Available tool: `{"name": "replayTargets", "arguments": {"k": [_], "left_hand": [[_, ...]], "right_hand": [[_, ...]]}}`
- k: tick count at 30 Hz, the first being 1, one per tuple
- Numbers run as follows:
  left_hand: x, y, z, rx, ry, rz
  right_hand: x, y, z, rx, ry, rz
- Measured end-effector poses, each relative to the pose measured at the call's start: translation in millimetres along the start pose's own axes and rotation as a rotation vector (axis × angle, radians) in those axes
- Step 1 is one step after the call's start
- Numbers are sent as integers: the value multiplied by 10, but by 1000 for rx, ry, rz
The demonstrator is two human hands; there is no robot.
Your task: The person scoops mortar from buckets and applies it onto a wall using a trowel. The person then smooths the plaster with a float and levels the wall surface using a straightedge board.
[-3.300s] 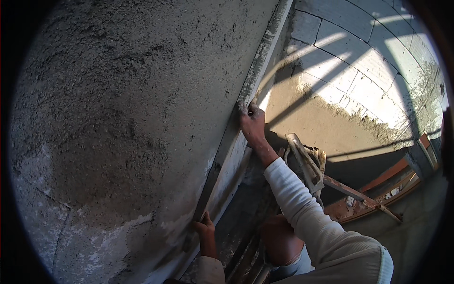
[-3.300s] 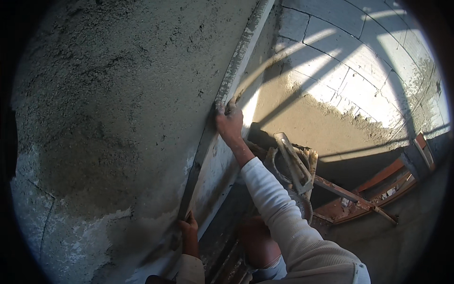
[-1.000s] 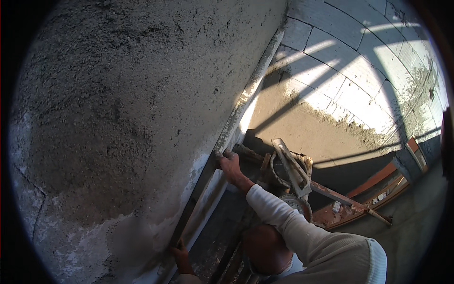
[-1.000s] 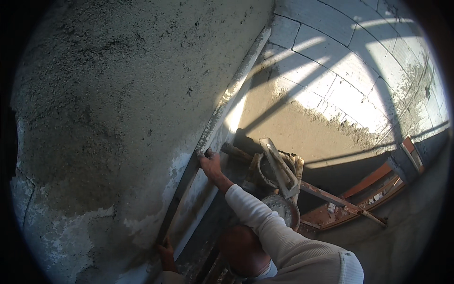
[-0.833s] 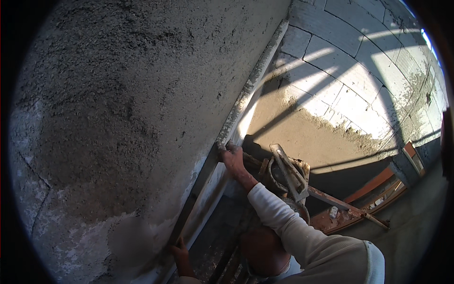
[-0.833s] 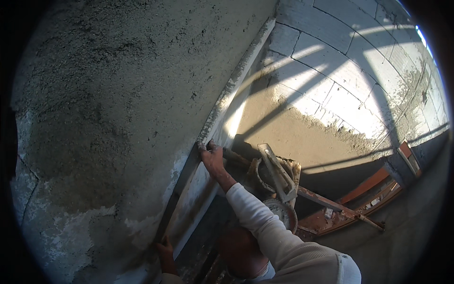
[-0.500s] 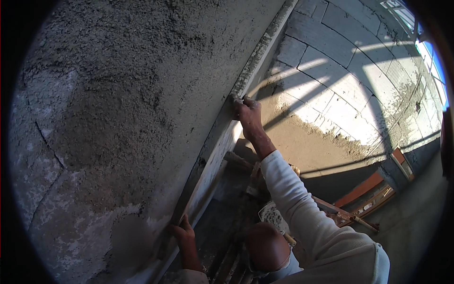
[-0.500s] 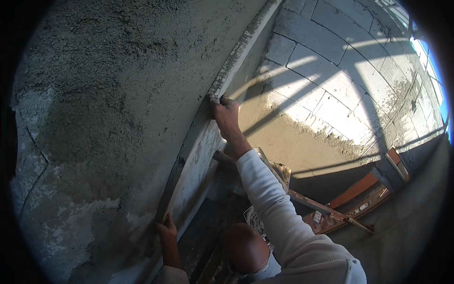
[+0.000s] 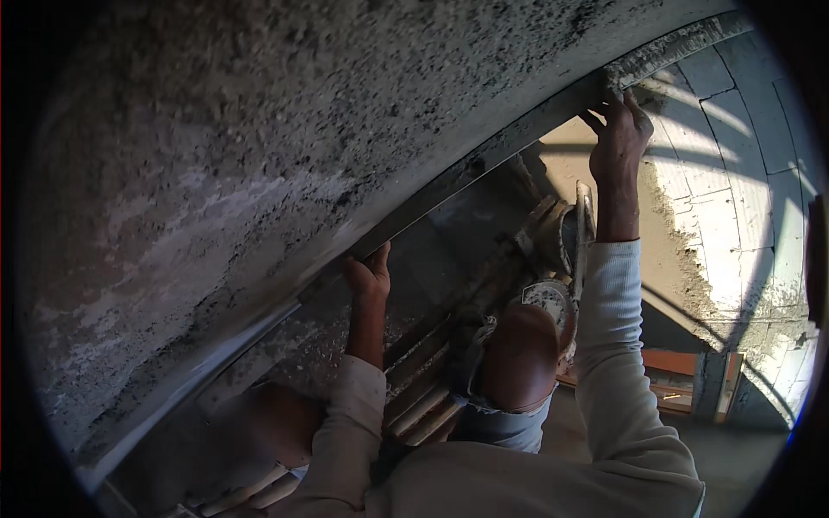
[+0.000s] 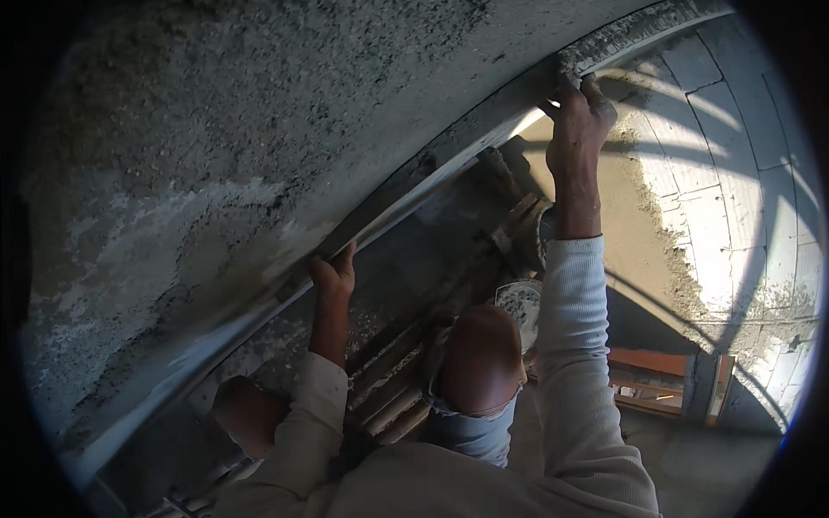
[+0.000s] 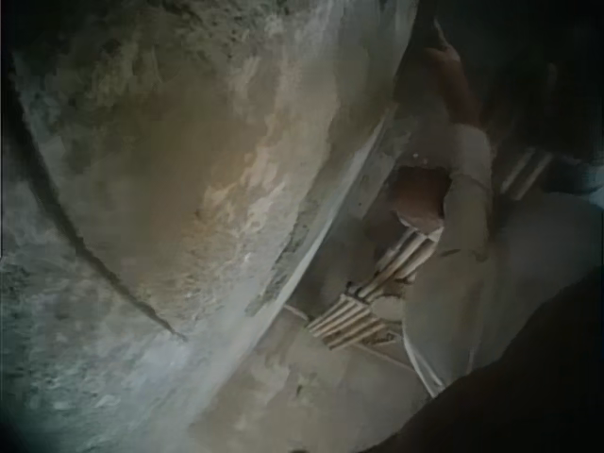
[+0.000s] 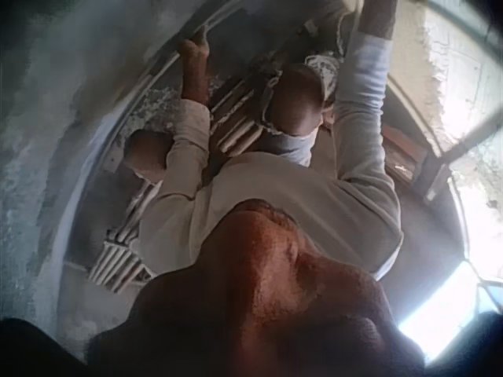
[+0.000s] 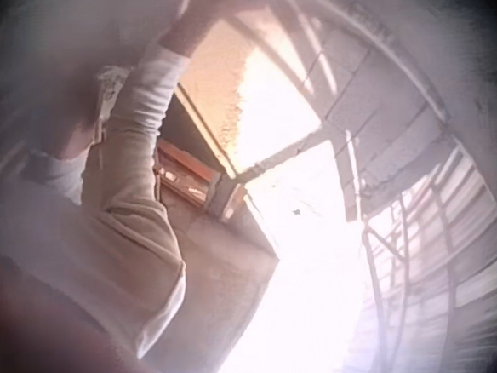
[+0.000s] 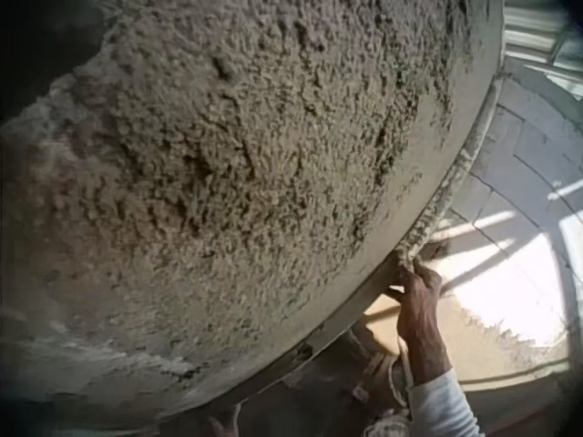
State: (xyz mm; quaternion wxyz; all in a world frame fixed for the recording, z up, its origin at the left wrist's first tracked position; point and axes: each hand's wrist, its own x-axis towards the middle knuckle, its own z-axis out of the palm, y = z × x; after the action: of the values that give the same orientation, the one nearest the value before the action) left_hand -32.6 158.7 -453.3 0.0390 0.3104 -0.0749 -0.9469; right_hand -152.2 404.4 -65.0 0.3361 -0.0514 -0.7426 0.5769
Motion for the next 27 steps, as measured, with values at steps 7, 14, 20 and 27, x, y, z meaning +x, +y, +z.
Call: {"name": "replayTargets", "arguments": {"k": [7, 14, 20, 27], "left_hand": [[5, 217, -298, 64, -21, 25], [8, 129, -113, -53, 118, -54], [173, -81, -382, -20, -104, 26], [529, 317, -1689, 948, -247, 719]], "right_hand": [[-201, 317, -35, -112, -174, -102], [-144, 172, -48, -198, -158, -92], [-396, 253, -29, 22, 91, -20], [-939, 126, 428, -57, -50, -138]]}}
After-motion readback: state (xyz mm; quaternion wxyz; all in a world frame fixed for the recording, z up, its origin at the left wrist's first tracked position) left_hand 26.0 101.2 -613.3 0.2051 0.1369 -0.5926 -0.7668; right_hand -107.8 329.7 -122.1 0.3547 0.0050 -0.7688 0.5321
